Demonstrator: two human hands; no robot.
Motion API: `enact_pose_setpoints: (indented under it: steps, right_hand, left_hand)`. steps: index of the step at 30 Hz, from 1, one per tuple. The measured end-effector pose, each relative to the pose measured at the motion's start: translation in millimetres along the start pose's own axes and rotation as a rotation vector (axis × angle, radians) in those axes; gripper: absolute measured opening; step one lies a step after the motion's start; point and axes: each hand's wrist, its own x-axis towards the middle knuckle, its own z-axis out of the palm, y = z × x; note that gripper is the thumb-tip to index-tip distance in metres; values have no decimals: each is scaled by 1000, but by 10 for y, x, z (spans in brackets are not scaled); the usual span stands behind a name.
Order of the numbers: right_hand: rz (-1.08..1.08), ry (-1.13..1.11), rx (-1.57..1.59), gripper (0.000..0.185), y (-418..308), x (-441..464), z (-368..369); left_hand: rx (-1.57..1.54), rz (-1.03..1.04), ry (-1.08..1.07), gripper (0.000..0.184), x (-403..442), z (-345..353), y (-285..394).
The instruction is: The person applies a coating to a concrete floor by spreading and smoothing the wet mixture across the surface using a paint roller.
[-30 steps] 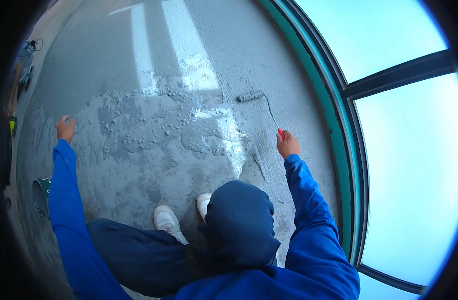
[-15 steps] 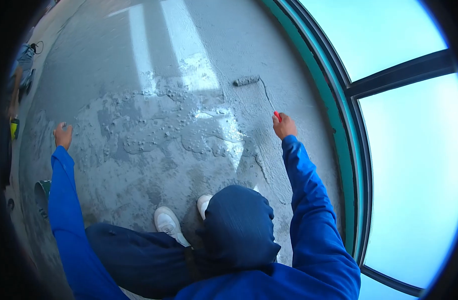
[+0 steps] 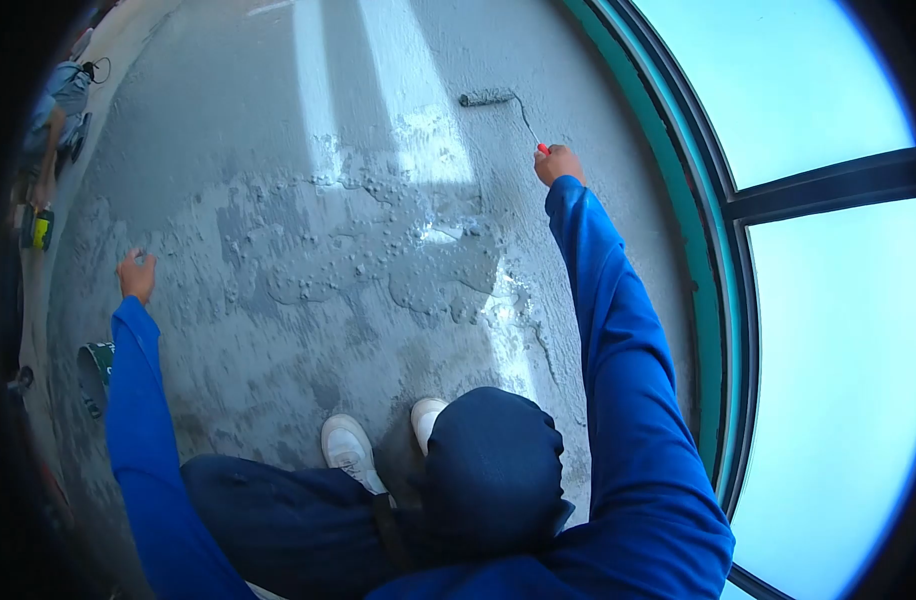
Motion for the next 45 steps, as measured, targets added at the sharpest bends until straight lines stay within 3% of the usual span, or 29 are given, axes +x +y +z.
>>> enact_pose_setpoints:
  steps: [8,11,15,18,25,31,37,45]
  right_hand:
    - [59,23,-1,34,1012,-1479,-153]
    - [115,39,-33,32,1343,-2132,-230]
    - [166,41,-27,31,1741,-3048,-336]
    - [247,19,-70,30,1999,-3746,-418]
    - [452,-45,-41,33,2499,-5162,-714]
    - [589,-96,-24,37,3107,-6161,-968]
    - [620,-72,-18,37,3157,-6142,-865]
    - [388,58,42,39,2700,-4301,-562]
  left_hand:
    - [-31,67,-13,47,410,228,-11]
    - [-102,23,-62,47,352,109,260]
    - [-27,136,27,49,283,75,382]
    - [-47,73,25,51,215,37,476]
    - [70,233,32,52,718,324,86]
    - [36,222,1,55,806,294,5]
    - [-24,217,111,50,722,298,-10]
    - [54,279,84,49,699,86,-19]
